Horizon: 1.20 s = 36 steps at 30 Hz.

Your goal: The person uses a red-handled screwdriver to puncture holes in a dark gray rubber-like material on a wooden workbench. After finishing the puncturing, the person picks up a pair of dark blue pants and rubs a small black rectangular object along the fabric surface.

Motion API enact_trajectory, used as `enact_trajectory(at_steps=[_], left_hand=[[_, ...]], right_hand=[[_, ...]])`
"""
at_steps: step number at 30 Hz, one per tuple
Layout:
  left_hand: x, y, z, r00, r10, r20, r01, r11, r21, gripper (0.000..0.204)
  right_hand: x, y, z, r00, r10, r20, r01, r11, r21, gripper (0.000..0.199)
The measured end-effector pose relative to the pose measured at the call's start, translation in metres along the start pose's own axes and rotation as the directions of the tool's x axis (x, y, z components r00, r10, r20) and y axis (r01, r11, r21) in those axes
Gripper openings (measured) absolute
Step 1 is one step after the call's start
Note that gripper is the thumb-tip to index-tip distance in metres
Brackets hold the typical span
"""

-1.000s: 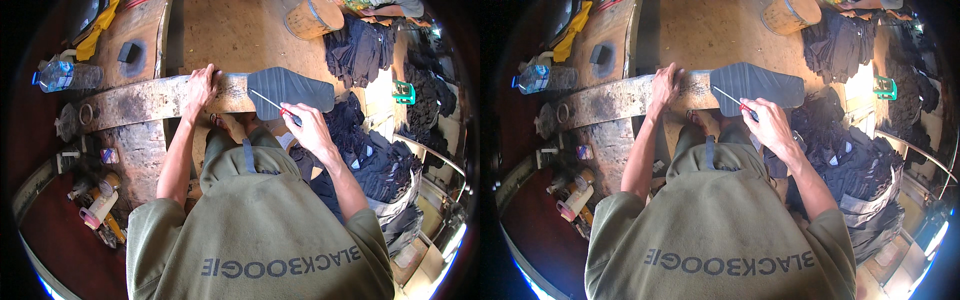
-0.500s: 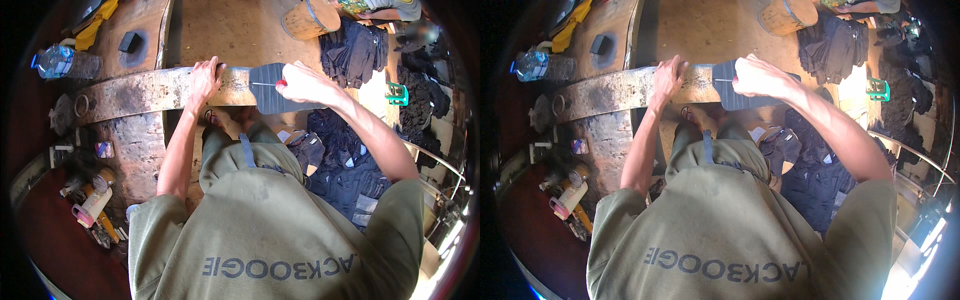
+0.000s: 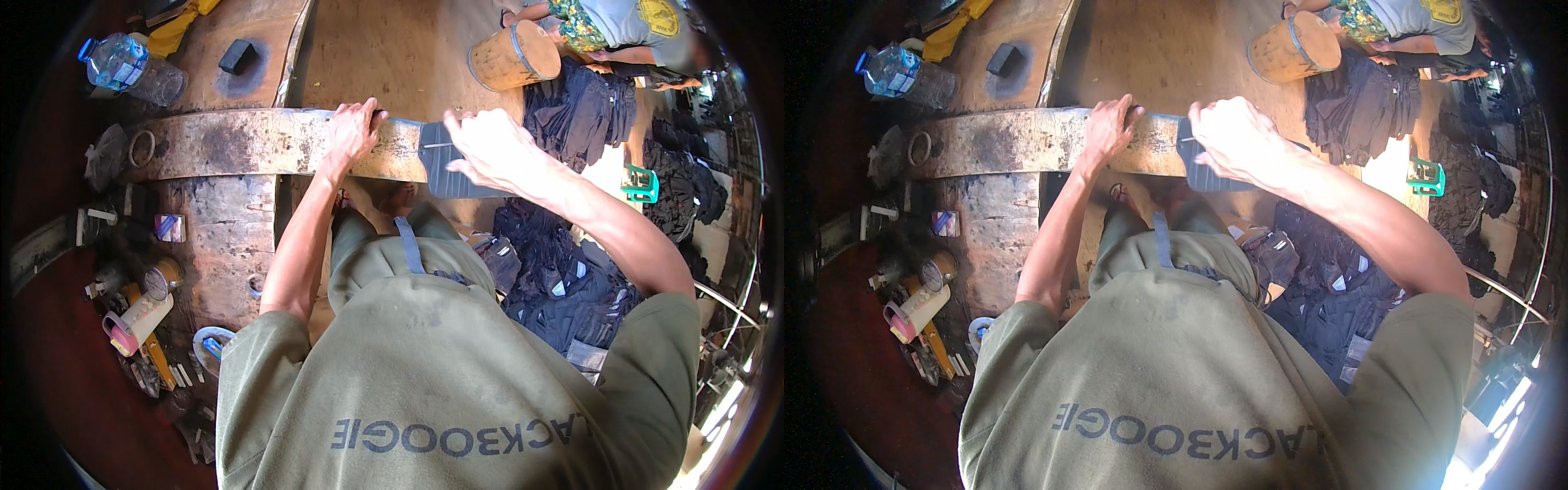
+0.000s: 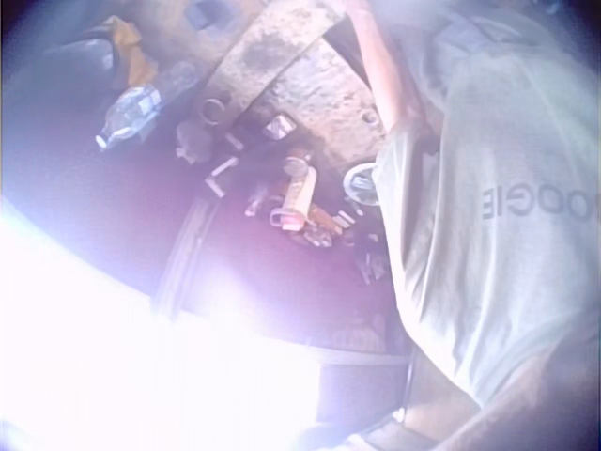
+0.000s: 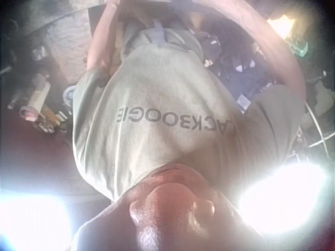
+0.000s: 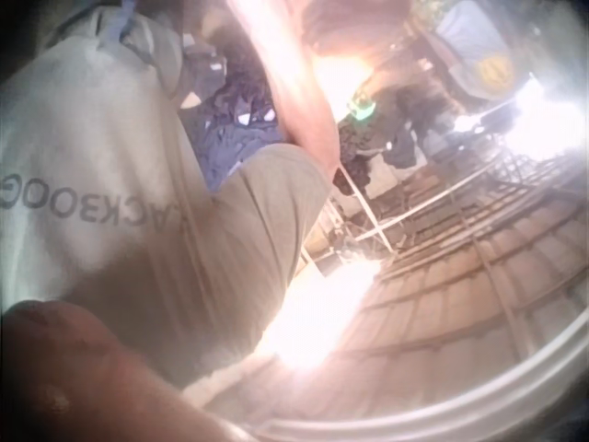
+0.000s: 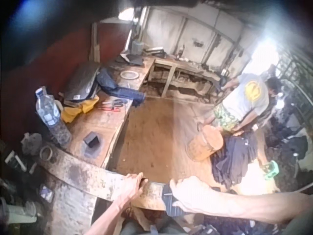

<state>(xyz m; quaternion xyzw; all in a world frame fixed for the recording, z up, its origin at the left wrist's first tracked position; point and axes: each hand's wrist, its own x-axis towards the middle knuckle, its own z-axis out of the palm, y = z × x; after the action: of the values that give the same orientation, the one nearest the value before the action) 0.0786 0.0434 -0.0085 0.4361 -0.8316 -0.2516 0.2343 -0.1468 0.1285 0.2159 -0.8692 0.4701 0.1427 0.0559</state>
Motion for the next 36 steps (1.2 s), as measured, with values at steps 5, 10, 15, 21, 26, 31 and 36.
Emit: enact_trajectory(at_steps=[5,10,15,21,26,31,36], left_hand=[[0.052,0.004,0.0,0.847,-0.2,0.493,0.267,0.961,-0.069,0.05],[0.11,0.021,0.013,0.503,-0.143,0.852,0.304,0.952,-0.02,0.068],[0.118,0.019,0.025,0.399,-0.178,0.899,0.341,0.94,0.035,0.067],[0.117,0.013,0.037,0.368,-0.157,0.917,0.495,0.867,-0.05,0.06],[0.117,0.017,0.035,0.356,-0.173,0.918,0.457,0.889,-0.01,0.06],[0.118,0.018,0.035,0.373,-0.129,0.919,0.359,0.933,-0.015,0.066],[0.119,0.015,0.043,0.417,-0.134,0.899,0.292,0.956,0.007,0.07]], right_hand=[[-0.006,0.0,-0.005,0.995,-0.098,-0.019,0.095,0.99,-0.104,0.02],[0.003,0.004,0.001,0.941,-0.162,-0.298,0.176,0.984,0.021,0.009],[0.005,0.001,0.003,0.989,-0.016,-0.148,0.028,0.996,0.08,0.007],[-0.002,0.005,0.001,0.998,0.064,0.007,-0.065,0.99,0.126,0.021],[-0.005,0.008,0.009,0.956,-0.025,-0.292,0.062,0.991,0.119,0.015],[-0.003,0.013,0.016,0.873,-0.105,-0.476,0.17,0.981,0.095,0.012],[0.001,0.013,0.02,0.887,-0.12,-0.446,0.167,0.984,0.067,0.014]])
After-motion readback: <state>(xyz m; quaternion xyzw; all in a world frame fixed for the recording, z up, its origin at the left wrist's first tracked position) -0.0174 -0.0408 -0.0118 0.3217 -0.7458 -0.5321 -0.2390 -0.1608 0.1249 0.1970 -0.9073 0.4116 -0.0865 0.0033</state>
